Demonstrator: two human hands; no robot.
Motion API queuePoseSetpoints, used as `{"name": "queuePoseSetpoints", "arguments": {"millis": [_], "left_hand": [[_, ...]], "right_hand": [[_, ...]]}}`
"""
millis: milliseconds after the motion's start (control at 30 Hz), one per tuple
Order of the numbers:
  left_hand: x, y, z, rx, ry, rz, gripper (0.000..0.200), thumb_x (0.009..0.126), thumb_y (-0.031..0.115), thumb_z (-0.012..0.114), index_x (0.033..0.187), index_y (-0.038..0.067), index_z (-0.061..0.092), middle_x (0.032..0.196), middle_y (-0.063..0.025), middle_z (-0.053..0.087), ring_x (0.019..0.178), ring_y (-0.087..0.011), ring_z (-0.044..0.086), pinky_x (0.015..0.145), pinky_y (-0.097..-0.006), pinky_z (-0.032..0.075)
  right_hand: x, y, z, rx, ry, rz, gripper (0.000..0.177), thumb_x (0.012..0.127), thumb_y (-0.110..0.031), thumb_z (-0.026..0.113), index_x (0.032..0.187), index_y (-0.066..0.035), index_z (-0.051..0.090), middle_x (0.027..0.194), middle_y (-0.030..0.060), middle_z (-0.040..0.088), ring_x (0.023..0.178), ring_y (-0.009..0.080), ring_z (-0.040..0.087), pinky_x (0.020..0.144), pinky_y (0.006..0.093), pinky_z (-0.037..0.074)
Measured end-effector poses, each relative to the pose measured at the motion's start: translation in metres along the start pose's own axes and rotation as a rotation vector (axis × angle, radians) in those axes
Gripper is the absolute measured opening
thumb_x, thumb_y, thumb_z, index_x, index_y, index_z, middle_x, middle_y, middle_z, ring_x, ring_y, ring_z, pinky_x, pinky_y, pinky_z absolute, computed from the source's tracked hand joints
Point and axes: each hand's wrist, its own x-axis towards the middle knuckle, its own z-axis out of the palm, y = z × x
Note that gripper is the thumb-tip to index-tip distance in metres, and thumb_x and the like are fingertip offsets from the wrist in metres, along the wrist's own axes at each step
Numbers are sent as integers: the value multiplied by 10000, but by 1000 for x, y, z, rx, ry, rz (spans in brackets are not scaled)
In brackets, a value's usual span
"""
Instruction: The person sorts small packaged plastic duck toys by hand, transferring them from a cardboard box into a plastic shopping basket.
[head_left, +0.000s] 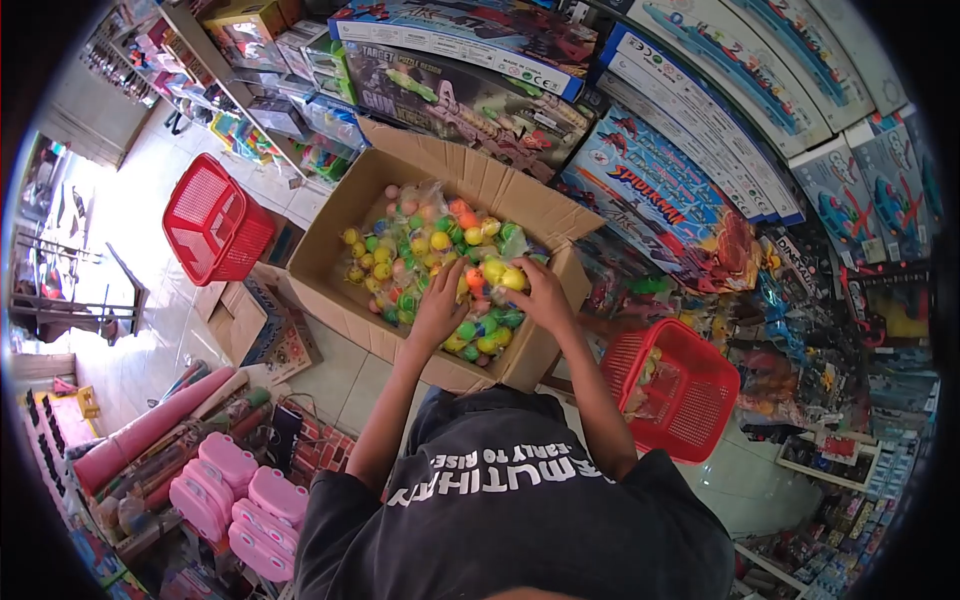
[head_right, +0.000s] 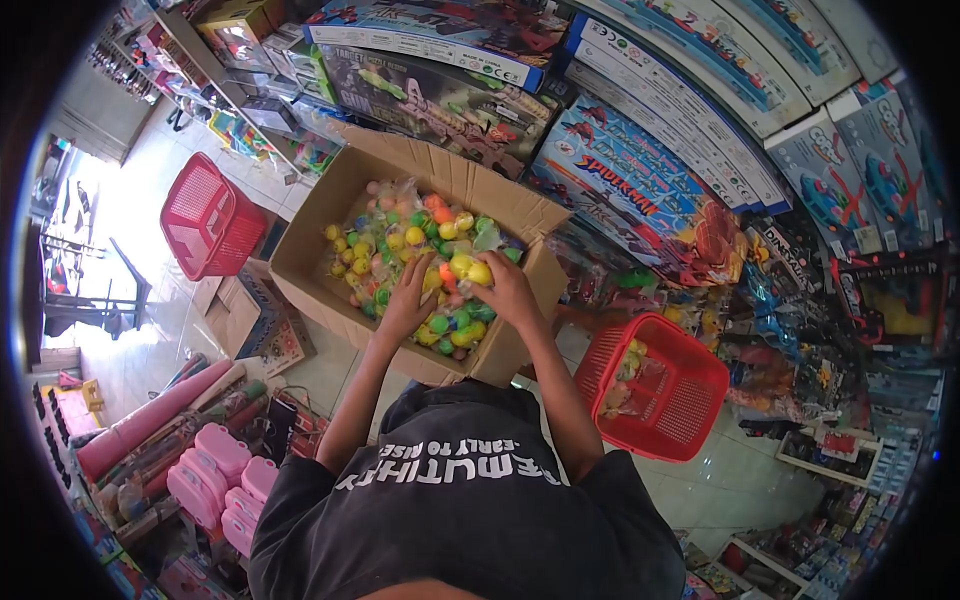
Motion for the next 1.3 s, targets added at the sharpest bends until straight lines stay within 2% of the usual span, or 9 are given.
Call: {"name": "queuePoseSetpoints", "arguments": {"millis": [67, 167, 267, 400, 567, 767, 833, 1033, 1300], "left_hand": [[-3, 7, -5, 58, 21, 66, 703, 721, 85, 604, 1359, 97, 309, 1329, -157, 372, 1204, -374, 370, 987, -448, 332], [-9, 15, -15, 86, -21, 228, 664, 740, 161, 647, 1336, 91, 363, 1339, -141, 382, 1238, -355, 354, 1006, -445, 314], [-18, 9, -19, -150, -181, 244, 544, 763, 177, 641, 1261, 61, 453, 1277, -140, 454, 1193, -340, 421, 985, -420, 346], [-32, 5, -24, -298, -172, 124, 416, 825, 137, 570, 1214, 20, 480, 1208, -157, 505, 1122, -330, 490, 940, -367, 392], [-40, -4, -20, -475, -29, -110, 274, 936, 166, 452, 1124, -10, 546, 1037, -140, 592, 987, -213, 560, 866, -310, 416], [-39, -11, -16, -498, 150, -244, 312, 960, 168, 376, 1146, -15, 547, 1024, -86, 579, 983, -162, 505, 893, -269, 357], [-38, -17, -11, -490, 194, -254, 306, 961, 190, 403, 1121, -21, 555, 983, -94, 587, 942, -152, 513, 864, -267, 376], [-38, -18, -8, -476, 337, -285, 315, 957, 222, 440, 1115, -28, 549, 954, -103, 591, 912, -147, 514, 841, -266, 391], [-40, -16, -8, -472, 295, -284, 340, 953, 222, 442, 1170, -30, 512, 978, -106, 586, 911, -147, 508, 821, -269, 392]], "right_hand": [[-6, -8, 4, 100, -44, 54, 393, 786, -232, 667, 1066, -7, 506, 925, 130, 567, 875, 285, 585, 761, 364, 457], [-12, -4, 26, 377, -239, 190, 300, 868, -242, 608, 1033, -10, 515, 756, 38, 553, 670, 68, 497, 621, 237, 412], [-23, -12, 51, 632, -168, 223, 389, 882, -335, 577, 1090, -19, 487, 732, 42, 545, 650, 110, 512, 586, 279, 412], [-27, -13, 64, 806, -284, 332, 260, 938, -301, 489, 922, -43, 462, 752, 21, 547, 675, 63, 540, 600, 242, 434], [-19, 10, 68, 887, -267, 395, 237, 951, -264, 460, 1001, -35, 497, 803, 18, 563, 714, 74, 580, 637, 235, 466], [2, 59, 87, 50, -121, 72, 414, 838, -230, 586, 1208, -106, 445, 1067, 112, 563, 862, 247, 619, 722, 350, 499], [5, 59, 93, -201, -230, 30, 645, 752, -250, 660, 1319, -161, 366, 1173, 188, 491, 975, 311, 581, 772, 389, 499], [11, 29, 89, -322, -287, 297, 691, 668, -285, 725, 1250, -142, 379, 1080, 175, 543, 953, 338, 577, 765, 436, 491], [0, 52, 93, -238, -221, 203, 579, 696, -325, 720, 1161, -105, 456, 997, 177, 575, 936, 351, 574, 769, 425, 480]]}}
